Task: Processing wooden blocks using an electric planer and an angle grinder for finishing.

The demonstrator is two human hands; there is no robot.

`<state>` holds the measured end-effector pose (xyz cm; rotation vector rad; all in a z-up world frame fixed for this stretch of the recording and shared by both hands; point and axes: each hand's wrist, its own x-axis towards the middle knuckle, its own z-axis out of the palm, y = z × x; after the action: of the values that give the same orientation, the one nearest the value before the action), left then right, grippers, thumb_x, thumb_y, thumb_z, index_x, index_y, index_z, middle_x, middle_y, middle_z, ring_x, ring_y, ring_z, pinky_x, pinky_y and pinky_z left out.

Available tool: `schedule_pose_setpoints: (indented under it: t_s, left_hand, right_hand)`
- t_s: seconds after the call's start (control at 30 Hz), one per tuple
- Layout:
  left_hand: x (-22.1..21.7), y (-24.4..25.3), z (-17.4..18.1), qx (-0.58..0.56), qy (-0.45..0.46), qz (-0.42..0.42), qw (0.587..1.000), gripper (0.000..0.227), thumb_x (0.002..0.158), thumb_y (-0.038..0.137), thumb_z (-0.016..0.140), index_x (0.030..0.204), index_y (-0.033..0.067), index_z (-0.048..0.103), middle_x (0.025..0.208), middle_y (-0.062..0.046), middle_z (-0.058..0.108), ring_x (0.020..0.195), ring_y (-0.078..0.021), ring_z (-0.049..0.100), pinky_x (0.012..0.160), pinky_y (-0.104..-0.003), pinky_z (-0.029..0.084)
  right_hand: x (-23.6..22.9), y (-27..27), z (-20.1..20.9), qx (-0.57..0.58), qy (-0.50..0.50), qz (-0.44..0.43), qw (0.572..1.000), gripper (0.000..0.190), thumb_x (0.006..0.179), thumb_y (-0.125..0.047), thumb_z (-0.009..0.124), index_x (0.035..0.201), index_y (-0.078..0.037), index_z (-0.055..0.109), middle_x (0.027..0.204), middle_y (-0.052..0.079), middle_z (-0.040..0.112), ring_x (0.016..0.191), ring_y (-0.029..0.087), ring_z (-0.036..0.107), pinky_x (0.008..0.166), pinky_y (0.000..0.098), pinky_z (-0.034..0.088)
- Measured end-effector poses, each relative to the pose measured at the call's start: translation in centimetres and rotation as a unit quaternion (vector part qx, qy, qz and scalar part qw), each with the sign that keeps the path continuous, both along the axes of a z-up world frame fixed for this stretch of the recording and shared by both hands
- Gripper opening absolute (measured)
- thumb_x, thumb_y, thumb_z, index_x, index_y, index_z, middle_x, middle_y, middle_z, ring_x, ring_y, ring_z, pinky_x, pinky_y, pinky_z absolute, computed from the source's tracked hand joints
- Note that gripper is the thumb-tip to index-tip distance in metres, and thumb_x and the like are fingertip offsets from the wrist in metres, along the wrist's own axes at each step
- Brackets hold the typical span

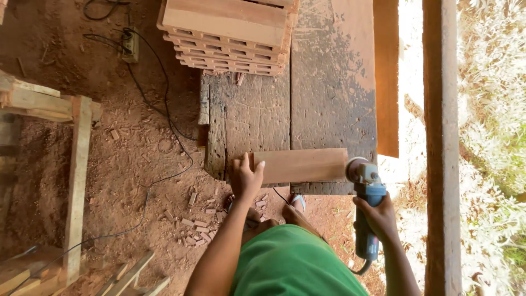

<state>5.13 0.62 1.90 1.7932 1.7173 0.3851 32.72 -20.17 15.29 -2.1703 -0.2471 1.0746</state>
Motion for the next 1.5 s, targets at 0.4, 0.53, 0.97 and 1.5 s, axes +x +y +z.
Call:
schedule_pose_setpoints:
  t_s: [0.4, 0.53, 0.97, 1.5]
  left_hand:
    - [-0.7, -3.7, 5.7, -0.161, -0.170, -0.059, 0.970, 0.119, 0.066, 0.032, 0.090, 0.158, -0.0066, 0.024, 0.141, -0.034, 0.043, 0.133, -0.0488, 0.049, 0.105, -0.056, 0.049]
    - [-2.1, -5.3, 0.6, -0.094, -0.110, -0.185, 0.972, 0.118, 0.063, 0.014, 0.087, 0.159, -0.0045, 0.020, 0.128, -0.031, 0.048, 0.121, -0.0538, 0.055, 0.097, -0.057, 0.054]
    - [-2.6, -0.1, -0.9, 0.095, 0.025, -0.256, 0.962, 0.105, 0.046, 0.048, 0.083, 0.140, 0.0153, 0.049, 0.148, -0.007, 0.052, 0.148, -0.0309, 0.037, 0.123, -0.062, 0.017]
    - [-3.3, 0.1, -2.8, 0.054, -0.014, -0.244, 0.968, 0.098, 0.055, 0.039, 0.087, 0.145, 0.0231, 0.051, 0.156, -0.003, 0.050, 0.154, -0.0255, 0.031, 0.126, -0.056, 0.012]
  right_hand:
    - [-3.6, 1.6, 0.1, -0.125, -0.101, 0.061, 0.985, 0.076, 0.069, -0.038, 0.091, 0.128, -0.004, 0.057, 0.104, 0.032, 0.067, 0.094, 0.050, 0.070, 0.083, 0.0613, 0.054]
    - [-3.4, 2.3, 1.1, -0.130, -0.117, 0.070, 0.982, 0.081, 0.071, -0.041, 0.088, 0.133, -0.001, 0.055, 0.111, 0.036, 0.066, 0.106, 0.054, 0.066, 0.091, 0.0622, 0.050]
    - [-2.6, 4.8, 1.3, -0.157, -0.129, 0.116, 0.972, 0.088, 0.072, -0.056, 0.085, 0.137, -0.007, 0.052, 0.123, 0.032, 0.065, 0.121, 0.051, 0.059, 0.102, 0.0599, 0.047]
    - [-9.5, 5.7, 0.7, -0.150, -0.111, 0.199, 0.962, 0.080, 0.071, -0.051, 0.084, 0.132, -0.012, 0.049, 0.118, 0.033, 0.067, 0.120, 0.051, 0.060, 0.104, 0.0620, 0.046]
